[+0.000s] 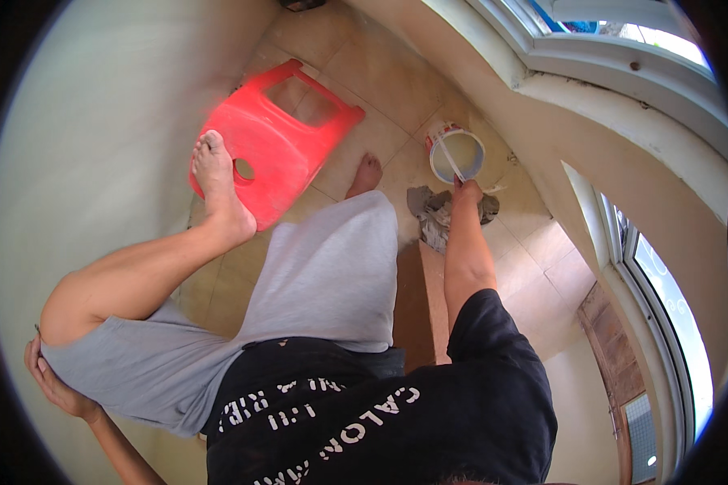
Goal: The person prepares a wall surface by wiping it with a cloth and then applies paint to the wall around a window frame using a brush and a small container of paint.
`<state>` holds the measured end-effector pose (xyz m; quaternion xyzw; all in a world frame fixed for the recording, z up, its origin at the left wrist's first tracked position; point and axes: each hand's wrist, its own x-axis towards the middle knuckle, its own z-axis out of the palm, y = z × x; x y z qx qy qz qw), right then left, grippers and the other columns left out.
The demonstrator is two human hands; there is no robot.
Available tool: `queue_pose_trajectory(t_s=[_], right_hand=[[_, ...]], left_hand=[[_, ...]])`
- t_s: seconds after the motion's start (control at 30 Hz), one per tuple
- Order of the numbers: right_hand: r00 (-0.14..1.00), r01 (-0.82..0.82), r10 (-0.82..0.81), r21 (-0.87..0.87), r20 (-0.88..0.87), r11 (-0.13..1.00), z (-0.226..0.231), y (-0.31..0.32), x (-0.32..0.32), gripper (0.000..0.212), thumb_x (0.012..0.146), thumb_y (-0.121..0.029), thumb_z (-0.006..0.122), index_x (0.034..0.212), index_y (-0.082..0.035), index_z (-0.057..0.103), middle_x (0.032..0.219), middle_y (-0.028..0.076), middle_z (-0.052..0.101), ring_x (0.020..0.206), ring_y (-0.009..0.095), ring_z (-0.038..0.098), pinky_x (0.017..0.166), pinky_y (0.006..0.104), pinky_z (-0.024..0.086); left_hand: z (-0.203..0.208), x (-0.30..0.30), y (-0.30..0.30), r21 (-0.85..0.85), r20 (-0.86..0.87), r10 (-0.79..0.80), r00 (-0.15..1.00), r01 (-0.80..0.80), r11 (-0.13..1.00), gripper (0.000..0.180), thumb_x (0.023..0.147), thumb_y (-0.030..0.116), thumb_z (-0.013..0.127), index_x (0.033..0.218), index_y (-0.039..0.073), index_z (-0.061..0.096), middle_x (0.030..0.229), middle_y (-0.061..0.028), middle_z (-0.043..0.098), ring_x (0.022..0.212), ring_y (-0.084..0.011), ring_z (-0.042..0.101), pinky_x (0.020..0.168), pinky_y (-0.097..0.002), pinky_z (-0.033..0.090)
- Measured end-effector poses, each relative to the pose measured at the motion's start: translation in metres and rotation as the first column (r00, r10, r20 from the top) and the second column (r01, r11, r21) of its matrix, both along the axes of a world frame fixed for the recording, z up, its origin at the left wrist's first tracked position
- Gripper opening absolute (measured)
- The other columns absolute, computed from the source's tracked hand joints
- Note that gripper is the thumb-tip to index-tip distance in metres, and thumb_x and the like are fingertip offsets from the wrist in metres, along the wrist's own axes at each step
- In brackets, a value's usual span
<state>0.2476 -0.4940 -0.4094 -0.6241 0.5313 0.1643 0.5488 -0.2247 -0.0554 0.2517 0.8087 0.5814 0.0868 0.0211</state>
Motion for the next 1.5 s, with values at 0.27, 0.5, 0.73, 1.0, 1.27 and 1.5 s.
queue_pose_trajectory(t_s=[0.27, 0.5, 0.73, 1.0, 1.27, 1.5], right_hand=[[0.995, -0.1, 0.1, -0.04, 0.022, 0.994, 0.052, 0.031, -0.007, 0.034, 0.092, 0.005, 0.042, 0.126, 0.011, 0.043, 0.125, 0.026, 0.051, 0.108, 0.041, 0.058, 0.083, 0.048, 0.062], [0.889, -0.458, 0.454, -0.188, -0.066, 0.869, 0.116, 0.011, -0.006, 0.037, 0.09, -0.001, 0.049, 0.125, 0.011, 0.044, 0.116, 0.024, 0.058, 0.094, 0.037, 0.065, 0.065, 0.0456, 0.062], [0.266, -0.861, 0.916, -0.501, -0.3, 0.085, 0.208, 0.034, -0.014, 0.029, 0.092, -0.015, 0.052, 0.104, 0.011, 0.049, 0.106, 0.034, 0.06, 0.098, 0.046, 0.063, 0.085, 0.0478, 0.05], [-0.191, -0.777, 0.963, -0.571, -0.189, -0.266, 0.299, 0.081, -0.026, 0.029, 0.092, -0.015, 0.049, 0.111, 0.007, 0.047, 0.108, 0.033, 0.058, 0.098, 0.05, 0.059, 0.086, 0.0533, 0.048], [-0.577, -0.528, 0.799, -0.67, -0.168, -0.522, 0.404, 0.147, -0.039, 0.027, 0.095, -0.017, 0.05, 0.11, 0.005, 0.045, 0.104, 0.03, 0.059, 0.095, 0.047, 0.062, 0.081, 0.0542, 0.051], [-0.637, -0.558, 0.756, -0.589, -0.148, -0.585, 0.529, 0.241, -0.06, 0.02, 0.095, -0.015, 0.049, 0.099, 0.003, 0.044, 0.095, 0.031, 0.059, 0.086, 0.048, 0.061, 0.075, 0.0564, 0.049]], left_hand=[[-0.005, 0.016, -0.008, -0.016, 0.063, -0.092, 0.994, 0.093, 0.996, 0.033, 0.101, 0.012, 0.035, 0.116, -0.004, 0.06, 0.12, -0.014, 0.054, 0.116, -0.0242, 0.049, 0.104, -0.0366, 0.034], [-0.005, 0.04, -0.02, -0.019, 0.135, -0.144, 0.98, 0.148, 0.989, 0.023, 0.098, 0.008, 0.045, 0.108, -0.004, 0.062, 0.111, -0.0131, 0.055, 0.107, -0.024, 0.052, 0.098, -0.0348, 0.039], [0.012, 0.038, -0.039, 0.096, 0.162, -0.129, 0.978, 0.114, 0.989, 0.016, 0.094, 0.007, 0.054, 0.105, 0.0, 0.063, 0.105, -0.0138, 0.057, 0.102, -0.0276, 0.054, 0.092, -0.0369, 0.043], [0.016, 0.041, -0.029, 0.108, 0.262, -0.094, 0.961, 0.068, 0.992, 0.013, 0.09, 0.01, 0.059, 0.099, 0.002, 0.063, 0.1, -0.0105, 0.057, 0.098, -0.0283, 0.054, 0.087, -0.0386, 0.046], [0.016, 0.023, -0.016, 0.095, 0.273, -0.126, 0.954, 0.103, 0.99, 0.023, 0.086, 0.018, 0.064, 0.102, 0.002, 0.062, 0.105, -0.0132, 0.055, 0.101, -0.0321, 0.051, 0.089, -0.0422, 0.045], [0.027, 0.057, 0.004, 0.077, 0.139, -0.202, 0.969, 0.192, 0.978, 0.035, 0.082, 0.026, 0.066, 0.105, 0.001, 0.059, 0.113, -0.0169, 0.053, 0.106, -0.0352, 0.05, 0.09, -0.0455, 0.044]])
